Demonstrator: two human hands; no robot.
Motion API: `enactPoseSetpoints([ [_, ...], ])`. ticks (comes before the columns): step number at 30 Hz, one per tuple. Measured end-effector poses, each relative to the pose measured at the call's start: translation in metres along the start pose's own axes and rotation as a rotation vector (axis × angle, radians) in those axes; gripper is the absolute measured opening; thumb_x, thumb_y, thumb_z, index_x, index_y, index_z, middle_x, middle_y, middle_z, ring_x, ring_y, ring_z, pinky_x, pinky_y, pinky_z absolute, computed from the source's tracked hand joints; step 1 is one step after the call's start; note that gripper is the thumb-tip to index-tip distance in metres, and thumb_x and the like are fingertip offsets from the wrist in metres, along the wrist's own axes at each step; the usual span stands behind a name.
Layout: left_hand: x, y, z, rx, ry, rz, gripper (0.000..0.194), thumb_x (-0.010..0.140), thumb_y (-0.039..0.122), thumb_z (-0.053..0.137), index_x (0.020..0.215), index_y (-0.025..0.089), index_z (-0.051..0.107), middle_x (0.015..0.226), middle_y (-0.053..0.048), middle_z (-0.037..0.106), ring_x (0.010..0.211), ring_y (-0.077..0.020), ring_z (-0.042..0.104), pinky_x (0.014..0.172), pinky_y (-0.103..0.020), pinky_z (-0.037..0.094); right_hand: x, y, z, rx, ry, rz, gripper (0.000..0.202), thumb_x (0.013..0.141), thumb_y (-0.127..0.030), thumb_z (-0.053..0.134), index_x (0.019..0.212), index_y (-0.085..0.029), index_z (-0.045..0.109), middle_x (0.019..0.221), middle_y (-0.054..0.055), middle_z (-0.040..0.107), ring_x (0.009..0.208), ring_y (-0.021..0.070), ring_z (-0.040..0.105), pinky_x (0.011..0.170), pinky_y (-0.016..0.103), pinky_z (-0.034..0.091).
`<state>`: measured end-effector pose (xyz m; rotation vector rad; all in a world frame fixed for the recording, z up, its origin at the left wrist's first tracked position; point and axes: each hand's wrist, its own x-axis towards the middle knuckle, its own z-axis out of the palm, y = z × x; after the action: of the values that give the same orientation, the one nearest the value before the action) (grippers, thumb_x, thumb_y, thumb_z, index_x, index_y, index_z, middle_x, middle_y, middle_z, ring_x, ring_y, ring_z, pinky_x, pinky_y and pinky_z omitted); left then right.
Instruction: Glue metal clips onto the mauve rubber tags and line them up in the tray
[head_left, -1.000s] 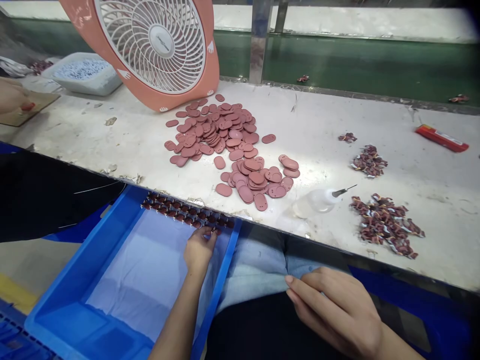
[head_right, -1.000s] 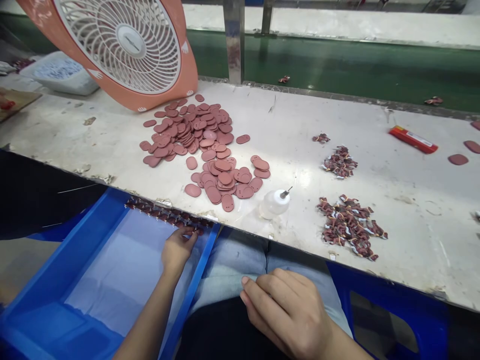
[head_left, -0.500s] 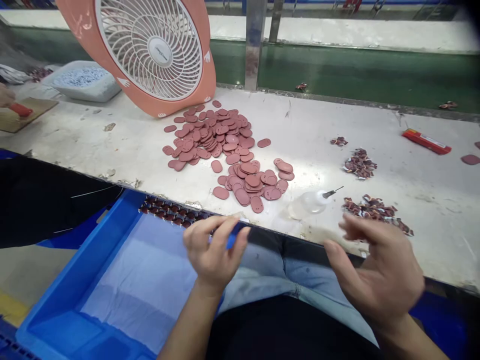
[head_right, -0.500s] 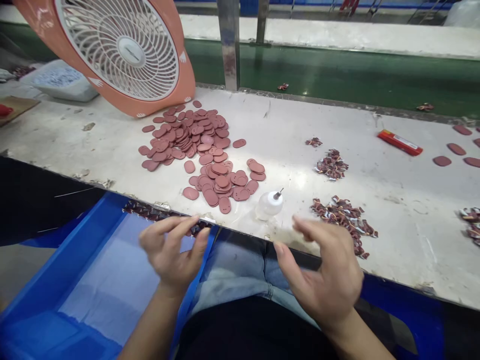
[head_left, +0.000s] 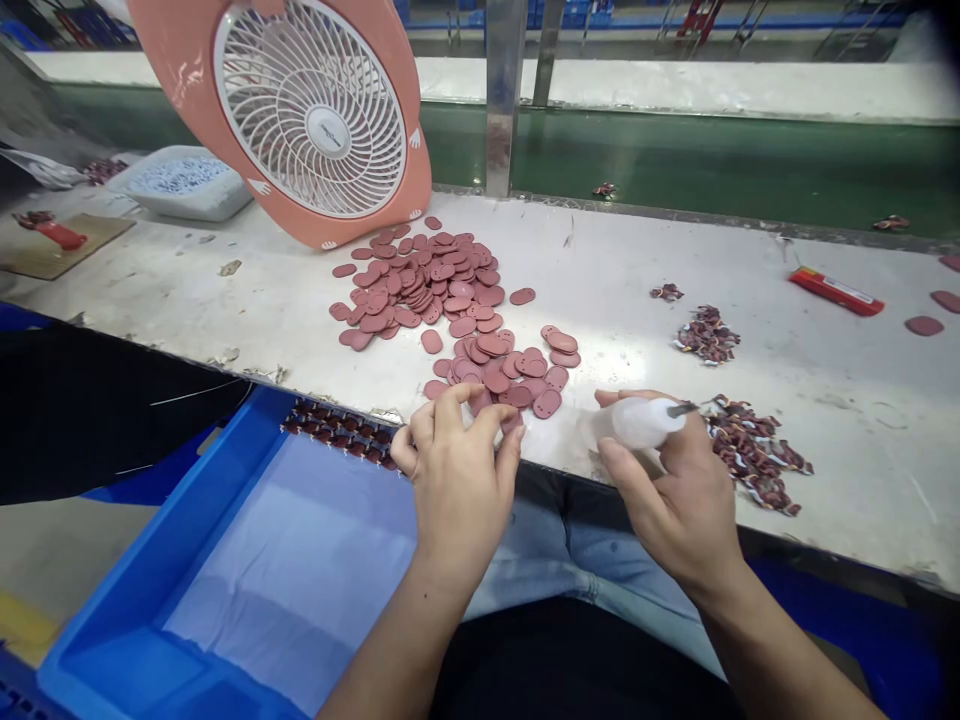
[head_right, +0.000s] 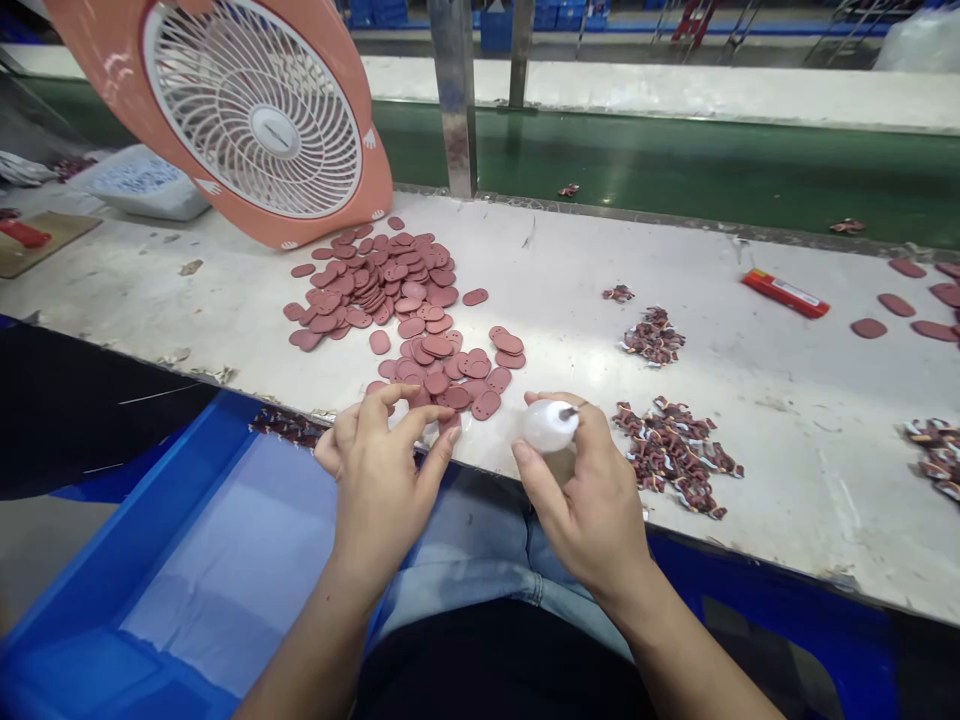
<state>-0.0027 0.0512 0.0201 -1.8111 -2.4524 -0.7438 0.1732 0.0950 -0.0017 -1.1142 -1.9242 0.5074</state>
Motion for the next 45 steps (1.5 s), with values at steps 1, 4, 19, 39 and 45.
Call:
enactPoseSetpoints([
  [1, 0.002, 0.002, -0.003, 0.014, -0.020, -0.003, 0.017, 0.089, 0.035, 0.060, 0.100, 0.030, 0.072, 0.127, -0.006, 0.060, 0.115, -0.0314, 0.048, 0.091, -0.052, 0.029, -0.003, -0.001, -0.001, 0.041, 0.006, 0.001, 0.030, 0.101, -0.039, 0.054, 0.123, -0.018, 0.050, 0.115, 0.006, 0.057, 0.102, 0.0218, 0.057, 0.085, 0.031, 0.044],
  [4, 0.004, 0.005, -0.008, 0.076, -0.032, -0.006, 0.020, 0.089, 0.034, 0.060, 0.104, 0.027, 0.070, 0.128, -0.009, 0.060, 0.115, -0.0329, 0.048, 0.092, -0.053, 0.028, -0.011, -0.001, -0.004, 0.124, 0.025, -0.013, 0.029, 0.098, -0.035, 0.056, 0.120, -0.017, 0.051, 0.114, 0.006, 0.057, 0.105, 0.0225, 0.057, 0.087, 0.031, 0.045],
  [19, -0.002, 0.008, -0.012, 0.021, -0.152, 0.046, 0.016, 0.091, 0.026, 0.057, 0.106, 0.022, 0.062, 0.114, -0.006, 0.065, 0.108, -0.0285, 0.052, 0.093, -0.049, 0.028, -0.034, -0.001, -0.006, 0.353, -0.050, 0.123, 0.034, 0.098, -0.035, 0.058, 0.126, -0.018, 0.050, 0.106, 0.006, 0.058, 0.093, 0.0213, 0.057, 0.082, 0.030, 0.046],
  [39, -0.050, 0.001, 0.006, -1.918, -0.436, -0.425, 0.035, 0.060, 0.044, 0.086, 0.087, 0.024, 0.077, 0.078, 0.002, 0.065, 0.059, -0.0063, 0.058, 0.050, -0.014, 0.047, -0.041, -0.023, -0.023, 0.997, -0.511, 0.535, 0.051, 0.102, -0.060, 0.041, 0.132, -0.024, 0.021, 0.084, 0.005, 0.052, 0.060, 0.0174, 0.054, 0.043, 0.022, 0.049],
  [45, -0.054, -0.004, 0.010, -2.009, -0.476, -0.523, 0.036, 0.064, 0.047, 0.082, 0.092, 0.026, 0.076, 0.086, -0.002, 0.077, 0.066, -0.0119, 0.070, 0.046, -0.012, 0.052, -0.048, -0.018, -0.066, 0.189, -0.279, 0.146, 0.031, 0.097, -0.035, 0.060, 0.126, -0.026, 0.051, 0.112, 0.005, 0.059, 0.091, 0.0180, 0.064, 0.072, 0.017, 0.058],
])
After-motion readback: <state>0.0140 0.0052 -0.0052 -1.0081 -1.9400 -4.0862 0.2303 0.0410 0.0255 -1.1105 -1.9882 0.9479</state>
